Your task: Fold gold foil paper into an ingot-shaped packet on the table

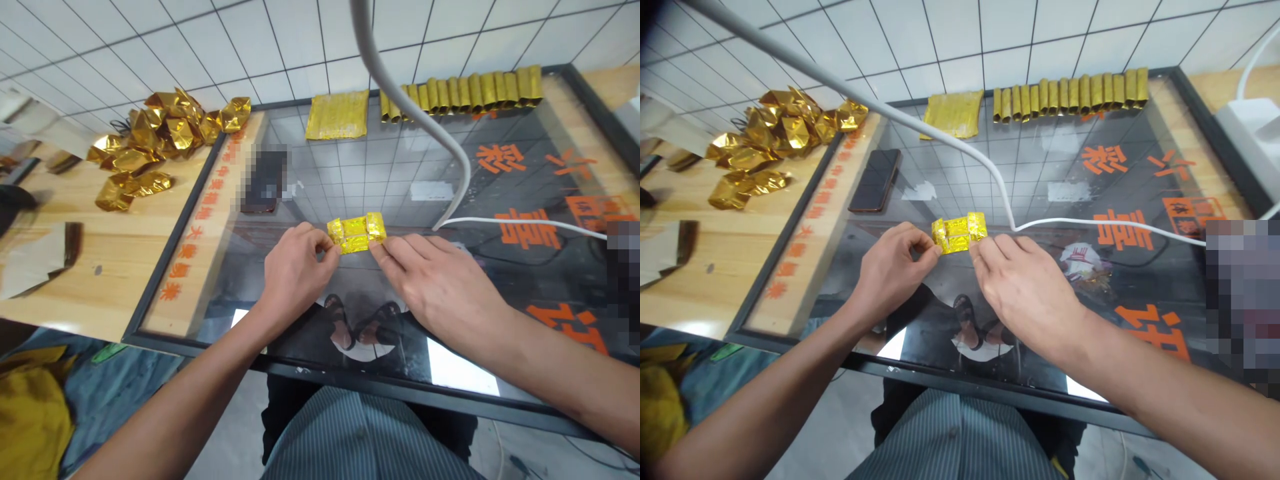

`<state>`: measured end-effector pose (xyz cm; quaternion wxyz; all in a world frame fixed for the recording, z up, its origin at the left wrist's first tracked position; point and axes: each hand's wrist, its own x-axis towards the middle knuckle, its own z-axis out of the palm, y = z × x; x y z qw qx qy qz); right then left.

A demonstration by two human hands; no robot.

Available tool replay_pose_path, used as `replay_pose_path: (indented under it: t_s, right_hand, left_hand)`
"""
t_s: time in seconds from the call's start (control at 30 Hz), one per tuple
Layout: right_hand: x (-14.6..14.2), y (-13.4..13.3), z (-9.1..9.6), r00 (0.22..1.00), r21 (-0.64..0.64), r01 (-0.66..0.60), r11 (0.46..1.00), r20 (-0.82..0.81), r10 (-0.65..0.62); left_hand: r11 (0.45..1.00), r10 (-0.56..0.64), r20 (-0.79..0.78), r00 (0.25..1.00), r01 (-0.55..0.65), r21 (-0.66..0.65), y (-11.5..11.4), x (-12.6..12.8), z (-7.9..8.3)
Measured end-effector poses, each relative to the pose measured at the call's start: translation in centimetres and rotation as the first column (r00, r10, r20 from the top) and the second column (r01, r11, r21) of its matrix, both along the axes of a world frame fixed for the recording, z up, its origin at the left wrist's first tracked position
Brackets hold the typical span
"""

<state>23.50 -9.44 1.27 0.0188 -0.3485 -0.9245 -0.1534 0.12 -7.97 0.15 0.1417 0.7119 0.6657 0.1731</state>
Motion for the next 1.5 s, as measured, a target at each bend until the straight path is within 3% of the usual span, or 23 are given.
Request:
replay_pose_path:
  t_s: [0.2, 0.5, 0.6, 0.73, 0.83, 0.97, 1.2, 1.5]
  right_hand:
    - [-0.2, 0.0, -0.1, 1.000, -0.031, 0.005, 0.999, 0.017, -0.005]
    - [-0.2, -0.1, -0.1, 1.000, -0.016, 0.016, 1.000, 0.012, -0.016]
    - [-0.3, 0.0, -0.2, 1.000, -0.029, 0.020, 0.999, 0.006, -0.020]
    - [-0.3, 0.1, -0.2, 1.000, -0.041, 0.013, 0.999, -0.009, -0.013]
    - [-0.3, 0.1, -0.2, 1.000, -0.045, 0.019, 0.999, -0.013, -0.020]
    - [-0.4, 0.1, -0.1, 0.999, -0.067, 0.037, 0.997, -0.004, -0.037]
    - [-0.6, 0.1, -0.1, 0.999, -0.080, 0.054, 0.995, -0.002, -0.055]
    - [-0.9, 0.0, 0.2, 0.996, -0.107, 0.082, 0.991, 0.051, -0.077]
  left_hand:
    - [1.000, 0.015, -0.005, 1.000, -0.015, 0.001, 0.0, 0.2, 0.1]
    - [0.995, 0.000, 0.092, 0.996, -0.009, 0.097, -0.6, -0.5, -1.1]
    - [0.974, -0.097, 0.053, 0.994, 0.084, 0.209, -0.8, -0.5, -1.5]
    - [0.871, -0.284, -0.174, 0.943, 0.329, 0.364, -0.7, -0.3, -2.0]
    - [0.804, -0.354, -0.315, 0.881, 0.459, 0.378, -0.5, -0.2, -2.1]
    - [0.773, -0.398, -0.459, 0.794, 0.560, 0.298, -0.9, -0.1, -1.7]
    - [0.823, -0.406, -0.595, 0.694, 0.561, 0.092, -2.5, 0.7, -0.9]
    - [0.842, -0.338, -0.577, 0.743, 0.513, 0.168, -3.0, 1.4, 0.1]
